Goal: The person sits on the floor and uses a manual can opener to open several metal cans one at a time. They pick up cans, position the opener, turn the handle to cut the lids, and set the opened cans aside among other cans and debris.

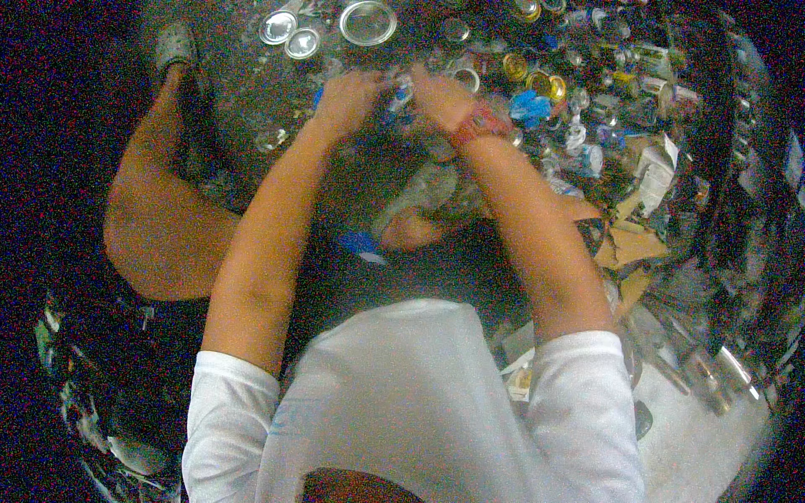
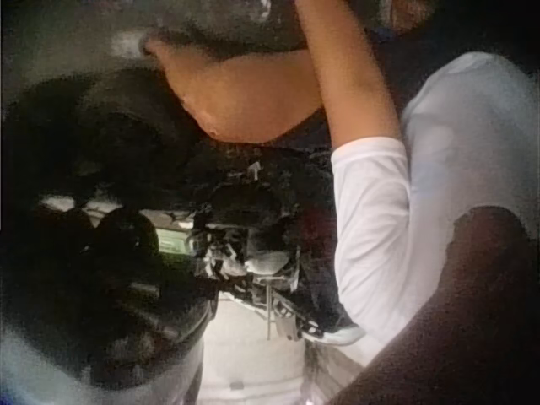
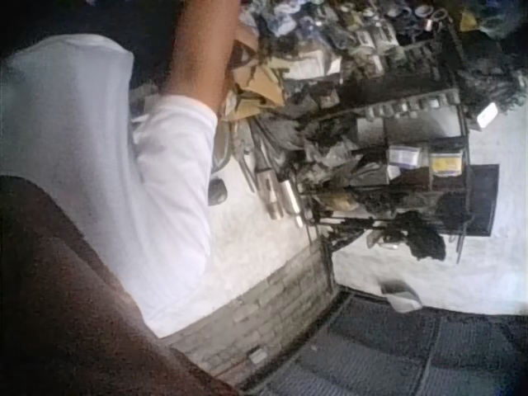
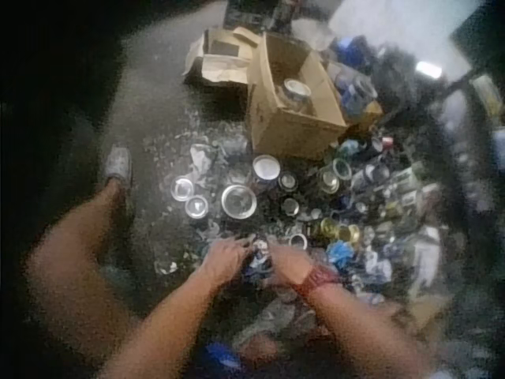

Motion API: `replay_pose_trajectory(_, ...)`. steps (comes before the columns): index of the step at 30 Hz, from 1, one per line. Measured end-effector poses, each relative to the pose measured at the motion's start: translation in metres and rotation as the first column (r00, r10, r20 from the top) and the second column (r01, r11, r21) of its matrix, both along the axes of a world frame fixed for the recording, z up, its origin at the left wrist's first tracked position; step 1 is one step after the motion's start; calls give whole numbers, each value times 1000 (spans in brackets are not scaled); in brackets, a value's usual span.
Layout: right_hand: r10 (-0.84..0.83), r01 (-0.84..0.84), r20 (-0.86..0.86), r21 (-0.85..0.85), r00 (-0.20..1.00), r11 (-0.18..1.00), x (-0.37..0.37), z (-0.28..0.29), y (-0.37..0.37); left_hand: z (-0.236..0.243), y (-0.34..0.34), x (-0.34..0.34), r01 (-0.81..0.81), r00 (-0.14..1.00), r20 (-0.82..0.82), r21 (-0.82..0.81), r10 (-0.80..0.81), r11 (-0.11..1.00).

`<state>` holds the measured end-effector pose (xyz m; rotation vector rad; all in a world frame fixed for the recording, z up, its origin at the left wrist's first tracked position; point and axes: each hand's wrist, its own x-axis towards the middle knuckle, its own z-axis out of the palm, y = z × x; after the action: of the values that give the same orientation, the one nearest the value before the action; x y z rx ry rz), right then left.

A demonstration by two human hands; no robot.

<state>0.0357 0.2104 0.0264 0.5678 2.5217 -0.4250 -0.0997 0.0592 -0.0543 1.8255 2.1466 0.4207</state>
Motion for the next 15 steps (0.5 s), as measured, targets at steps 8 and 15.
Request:
replay_pose_trajectory(8, -542, 598, -379, 40, 750, 800, 77, -41, -32, 2, -1, 3, 17, 998, -55, -63, -21, 998)
replay_pose_trajectory(15, -753, 867, -497, -4, 431, 498, 91, -107, -64, 18, -2, 2, 51, 997, -49, -73, -55, 996)
